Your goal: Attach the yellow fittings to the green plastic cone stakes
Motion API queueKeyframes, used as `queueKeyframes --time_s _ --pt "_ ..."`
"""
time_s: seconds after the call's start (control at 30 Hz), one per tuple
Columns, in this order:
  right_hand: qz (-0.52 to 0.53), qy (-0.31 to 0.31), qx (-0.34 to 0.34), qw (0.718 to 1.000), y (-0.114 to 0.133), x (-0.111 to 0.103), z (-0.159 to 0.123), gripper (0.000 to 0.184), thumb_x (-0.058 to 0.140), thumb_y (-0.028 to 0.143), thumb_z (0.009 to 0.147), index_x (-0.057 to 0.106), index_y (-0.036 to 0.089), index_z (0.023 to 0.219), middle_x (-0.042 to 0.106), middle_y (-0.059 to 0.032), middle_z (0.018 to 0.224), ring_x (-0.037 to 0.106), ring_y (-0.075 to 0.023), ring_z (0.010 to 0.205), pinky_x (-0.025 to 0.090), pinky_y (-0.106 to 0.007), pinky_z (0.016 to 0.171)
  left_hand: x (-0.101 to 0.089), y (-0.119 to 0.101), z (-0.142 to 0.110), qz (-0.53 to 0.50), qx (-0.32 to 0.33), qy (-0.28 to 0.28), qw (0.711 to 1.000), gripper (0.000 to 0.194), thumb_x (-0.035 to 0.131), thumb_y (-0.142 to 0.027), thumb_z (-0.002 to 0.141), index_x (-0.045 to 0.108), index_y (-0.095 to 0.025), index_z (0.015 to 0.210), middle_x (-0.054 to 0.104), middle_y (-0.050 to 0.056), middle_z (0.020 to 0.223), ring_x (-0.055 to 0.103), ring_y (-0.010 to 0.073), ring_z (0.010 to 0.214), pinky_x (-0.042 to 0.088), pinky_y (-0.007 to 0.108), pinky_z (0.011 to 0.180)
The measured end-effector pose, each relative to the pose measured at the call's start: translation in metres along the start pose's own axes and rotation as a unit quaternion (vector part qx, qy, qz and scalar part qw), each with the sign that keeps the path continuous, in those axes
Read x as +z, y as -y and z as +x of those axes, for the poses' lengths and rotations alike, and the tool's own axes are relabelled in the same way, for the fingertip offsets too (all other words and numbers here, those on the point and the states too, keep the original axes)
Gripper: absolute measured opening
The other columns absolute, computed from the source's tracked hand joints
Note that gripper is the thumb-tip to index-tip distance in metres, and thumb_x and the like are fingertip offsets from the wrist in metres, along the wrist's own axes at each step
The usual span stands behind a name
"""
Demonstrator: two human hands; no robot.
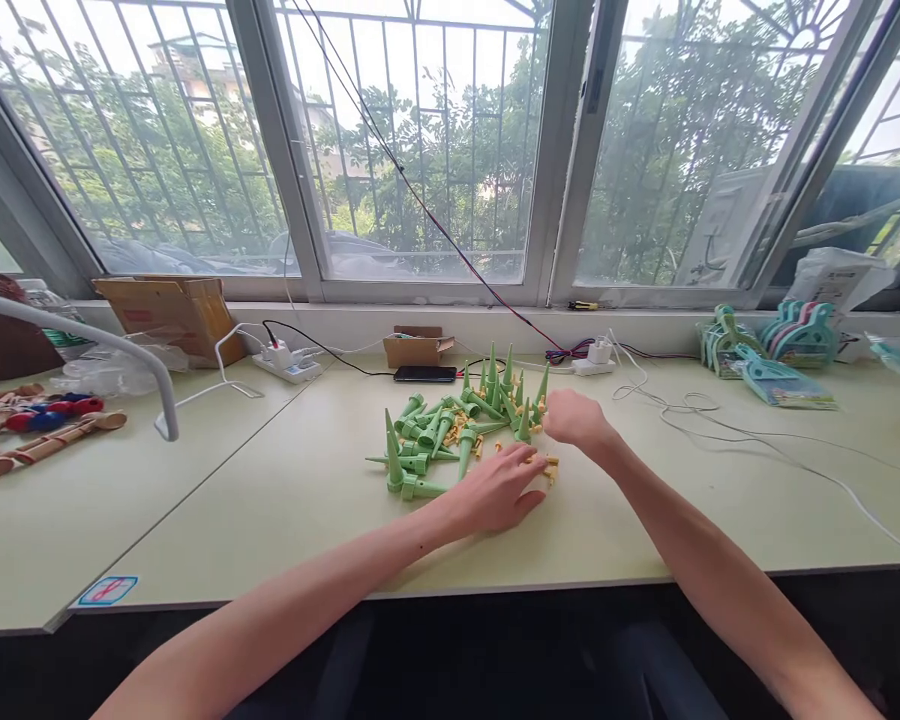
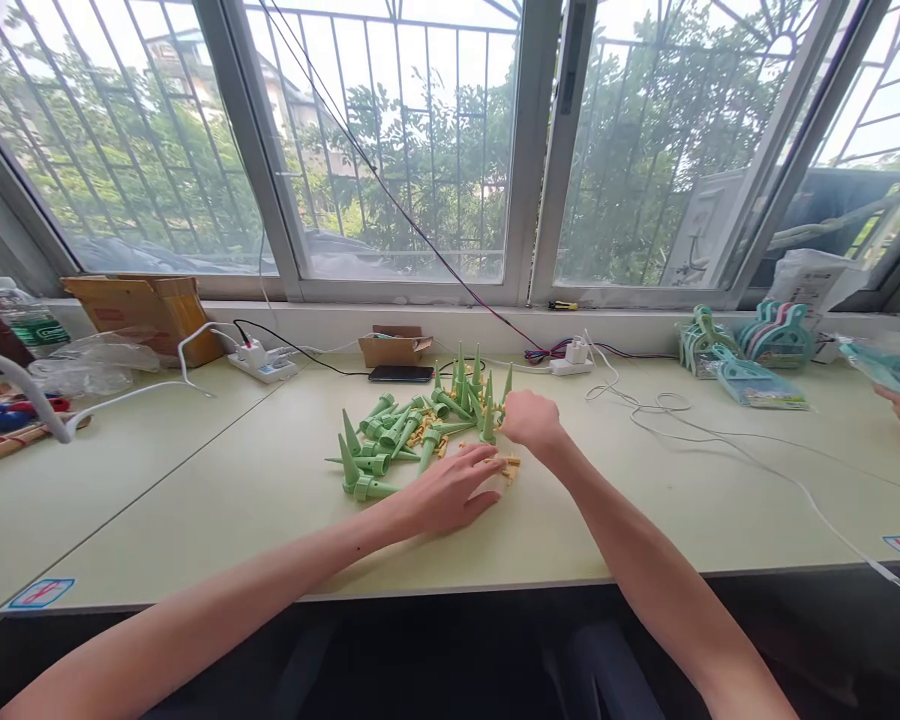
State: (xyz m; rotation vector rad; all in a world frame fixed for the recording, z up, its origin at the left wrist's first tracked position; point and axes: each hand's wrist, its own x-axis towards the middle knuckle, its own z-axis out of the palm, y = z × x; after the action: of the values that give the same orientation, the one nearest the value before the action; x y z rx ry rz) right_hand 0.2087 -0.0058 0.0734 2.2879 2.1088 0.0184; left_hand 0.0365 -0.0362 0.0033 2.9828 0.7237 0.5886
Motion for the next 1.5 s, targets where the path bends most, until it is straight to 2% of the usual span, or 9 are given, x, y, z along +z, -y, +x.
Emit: queueKeyframes --time_s 0.17,0.3,0.6,0.8,1.0,1.17,1.27,1.43,1.5 --pt "0.019 -0.018 0.023 0.999 -0.001 -0.015 -0.002 0.029 0.052 0.025 0.088 0.069 0.015 0.109 0.069 -0.0178 0.107 0.068 -0.0256 0.099 0.049 -0.029 0.075 0.014 -0.002 0.023 0.038 0.039 0.016 0.998 0.030 0.045 -0.030 0.095 0.057 -0.016 0.118 0.060 0.014 0.119 0.054 0.0258 0.118 0.047 0.039 0.097" --pt "0.019 -0.035 0.006 0.999 0.001 -0.022 -0.006 0.029 0.048 0.023 0.089 0.070 0.014 0.106 0.070 -0.0172 0.101 0.068 -0.0270 0.096 0.049 -0.030 0.072 0.021 -0.002 0.035 0.049 0.050 0.033 0.997 0.025 0.038 -0.027 0.097 0.061 -0.016 0.096 0.063 0.011 0.101 0.061 0.0223 0.098 0.048 0.038 0.091" --pt "0.013 -0.045 -0.023 0.999 0.012 -0.028 -0.024 0.030 0.046 0.030 0.093 0.069 0.014 0.103 0.069 -0.0164 0.097 0.067 -0.0259 0.093 0.046 -0.029 0.070 0.003 0.007 0.006 0.051 0.024 0.052 0.997 0.030 0.032 -0.016 0.096 0.059 -0.016 0.082 0.063 0.007 0.085 0.060 0.0174 0.082 0.047 0.029 0.075" --pt "0.033 -0.163 -0.094 0.982 0.029 -0.034 -0.019 0.034 0.040 0.030 0.096 0.070 0.016 0.091 0.070 -0.0138 0.088 0.067 -0.0226 0.083 0.042 -0.027 0.067 -0.004 0.019 -0.001 0.119 -0.017 0.079 0.990 0.027 0.039 -0.003 0.086 0.058 -0.015 0.071 0.060 0.009 0.074 0.057 0.0200 0.078 0.046 0.033 0.072" --pt "0.052 -0.194 -0.173 0.964 0.054 -0.040 0.005 0.031 0.039 0.028 0.098 0.069 0.018 0.096 0.071 -0.0120 0.091 0.067 -0.0224 0.086 0.042 -0.027 0.070 0.003 0.021 0.007 0.156 -0.016 0.039 0.987 0.028 0.037 0.000 0.084 0.057 -0.016 0.071 0.057 0.008 0.075 0.054 0.0200 0.077 0.046 0.034 0.073" --pt "0.042 -0.124 -0.183 0.974 0.074 -0.028 0.029 0.023 0.048 0.026 0.094 0.066 0.017 0.105 0.069 -0.0149 0.103 0.067 -0.0251 0.094 0.045 -0.028 0.071 0.007 0.025 0.007 0.135 -0.034 -0.019 0.990 0.022 0.040 -0.011 0.090 0.059 -0.014 0.080 0.060 0.010 0.086 0.056 0.0224 0.091 0.048 0.036 0.084" --pt "0.028 -0.082 -0.180 0.980 0.082 -0.014 0.043 0.020 0.050 0.018 0.092 0.065 0.014 0.106 0.068 -0.0167 0.106 0.067 -0.0250 0.095 0.047 -0.027 0.071 0.010 0.030 0.004 0.140 -0.059 -0.027 0.988 0.023 0.041 -0.011 0.090 0.060 -0.014 0.077 0.060 0.010 0.086 0.057 0.0231 0.095 0.048 0.037 0.090" --pt "0.023 -0.072 -0.182 0.981 0.088 0.012 0.056 0.021 0.054 0.007 0.086 0.064 0.014 0.102 0.068 -0.0157 0.104 0.069 -0.0242 0.092 0.048 -0.026 0.067 0.016 0.031 0.003 0.133 -0.049 -0.048 0.989 0.020 0.045 -0.006 0.083 0.062 -0.013 0.075 0.064 0.014 0.098 0.059 0.0246 0.101 0.049 0.039 0.093" --pt "0.023 -0.075 -0.179 0.981 0.088 0.021 0.059 0.026 0.053 0.002 0.084 0.063 0.014 0.104 0.069 -0.0153 0.104 0.069 -0.0238 0.092 0.048 -0.026 0.068 0.016 0.029 0.004 0.123 -0.041 -0.052 0.990 0.021 0.044 -0.004 0.084 0.064 -0.011 0.083 0.065 0.016 0.100 0.061 0.0244 0.099 0.050 0.038 0.091"
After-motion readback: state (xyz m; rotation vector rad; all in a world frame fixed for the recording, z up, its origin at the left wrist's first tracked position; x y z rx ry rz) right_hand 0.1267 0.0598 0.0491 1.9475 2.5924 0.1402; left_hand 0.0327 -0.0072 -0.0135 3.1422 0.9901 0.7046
